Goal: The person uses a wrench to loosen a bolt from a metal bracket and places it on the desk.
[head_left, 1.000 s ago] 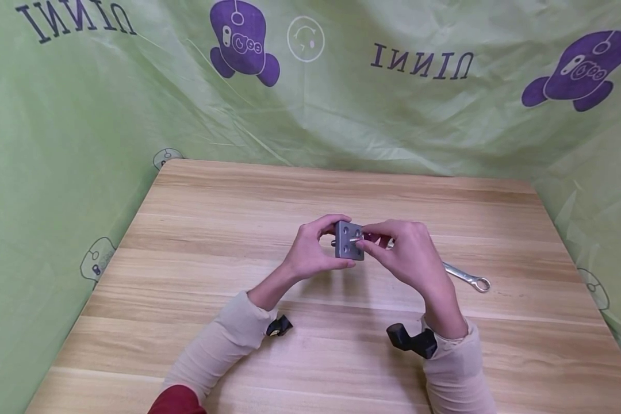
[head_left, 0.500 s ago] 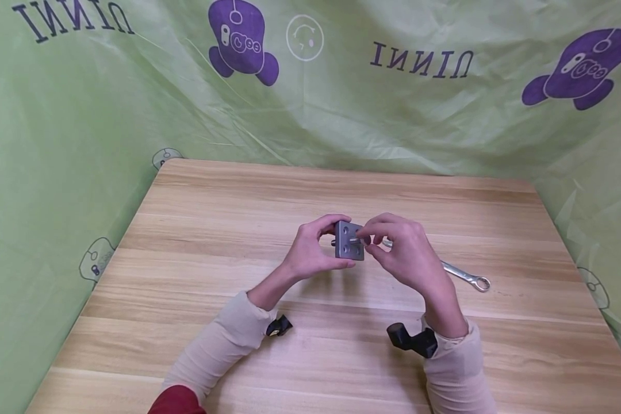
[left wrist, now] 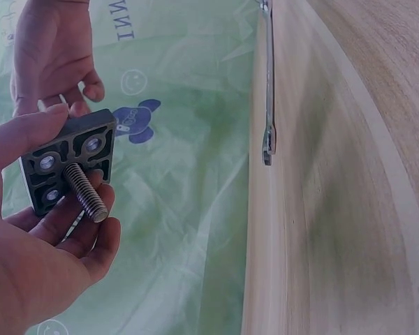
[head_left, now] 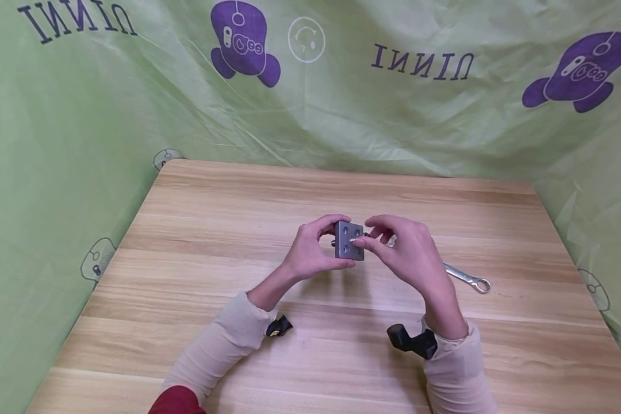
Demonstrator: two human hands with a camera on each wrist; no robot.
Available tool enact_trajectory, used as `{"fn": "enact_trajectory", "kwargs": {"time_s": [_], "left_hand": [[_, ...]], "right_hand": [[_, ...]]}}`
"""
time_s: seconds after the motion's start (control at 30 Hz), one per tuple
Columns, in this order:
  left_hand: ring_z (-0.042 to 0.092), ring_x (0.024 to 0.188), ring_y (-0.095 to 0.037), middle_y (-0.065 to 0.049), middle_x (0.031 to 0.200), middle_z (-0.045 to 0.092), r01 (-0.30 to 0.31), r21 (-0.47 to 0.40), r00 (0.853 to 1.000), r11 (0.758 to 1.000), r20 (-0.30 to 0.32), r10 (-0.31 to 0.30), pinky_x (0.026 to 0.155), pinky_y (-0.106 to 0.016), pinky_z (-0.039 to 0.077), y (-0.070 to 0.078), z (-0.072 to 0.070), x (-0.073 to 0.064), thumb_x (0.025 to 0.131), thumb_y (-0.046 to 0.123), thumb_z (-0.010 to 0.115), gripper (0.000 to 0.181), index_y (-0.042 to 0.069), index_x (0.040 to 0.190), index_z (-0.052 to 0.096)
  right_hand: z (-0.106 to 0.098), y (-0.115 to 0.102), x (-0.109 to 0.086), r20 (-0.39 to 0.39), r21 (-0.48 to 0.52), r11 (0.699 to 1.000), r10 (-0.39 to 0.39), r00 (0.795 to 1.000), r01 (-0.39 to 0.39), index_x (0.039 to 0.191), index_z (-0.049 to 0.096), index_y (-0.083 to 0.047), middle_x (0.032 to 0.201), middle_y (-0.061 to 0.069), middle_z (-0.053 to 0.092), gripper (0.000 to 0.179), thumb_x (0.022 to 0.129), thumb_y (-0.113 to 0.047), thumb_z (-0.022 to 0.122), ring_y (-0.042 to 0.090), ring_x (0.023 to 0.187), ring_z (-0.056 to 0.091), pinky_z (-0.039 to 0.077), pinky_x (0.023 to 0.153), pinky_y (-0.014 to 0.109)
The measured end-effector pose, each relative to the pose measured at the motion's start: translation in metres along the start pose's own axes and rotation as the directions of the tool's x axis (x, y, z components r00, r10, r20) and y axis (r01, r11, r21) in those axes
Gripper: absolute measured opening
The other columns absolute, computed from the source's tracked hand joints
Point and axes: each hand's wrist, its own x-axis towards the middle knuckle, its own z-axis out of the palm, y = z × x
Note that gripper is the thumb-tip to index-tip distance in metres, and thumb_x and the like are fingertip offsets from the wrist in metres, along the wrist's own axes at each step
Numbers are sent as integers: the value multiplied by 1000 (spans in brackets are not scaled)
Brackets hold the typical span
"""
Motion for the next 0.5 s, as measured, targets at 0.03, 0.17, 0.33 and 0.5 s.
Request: {"fn": "enact_trajectory", "kwargs": {"time_s": [0.03, 0.17, 0.33, 0.5], "left_hand": [[70, 102, -32, -19, 116, 72, -1, 4, 1000, 1000, 0, 1, 99, -52, 52, 0, 0, 0, 62, 5, 91, 73, -1, 128, 60], [70, 101, -31, -18, 116, 72, -7, 12, 1000, 1000, 0, 7, 99, -53, 52, 0, 0, 0, 62, 5, 91, 73, 0, 128, 61], [70, 102, -30, -18, 117, 72, -3, 17, 1000, 1000, 3, 3, 99, -49, 53, 0, 0, 0, 62, 5, 91, 73, 1, 128, 61], [71, 102, -30, -18, 117, 73, -4, 23, 1000, 1000, 4, 3, 99, -41, 53, 0, 0, 0, 62, 5, 91, 74, 0, 129, 60]], "right_hand": [[0, 0, 0, 2, -5, 1000, 25, 1000, -25, 105, 75, -5, 81, 6, 75, 34, 82, -29, 82, 15, 70, 64, 45, 59, 24], [0, -1, 1, 23, -2, 998, 68, 997, -68, 95, 78, -7, 75, 5, 74, 25, 84, -29, 80, 11, 64, 62, 46, 58, 22], [1, -1, 1, 22, 6, 999, 51, 998, -52, 92, 80, -8, 76, 5, 76, 20, 85, -27, 80, 10, 64, 63, 47, 57, 21], [1, -1, 0, -15, -9, 999, -38, 999, 38, 94, 81, -9, 76, 4, 75, 17, 83, -21, 81, 12, 64, 61, 44, 55, 21]]}}
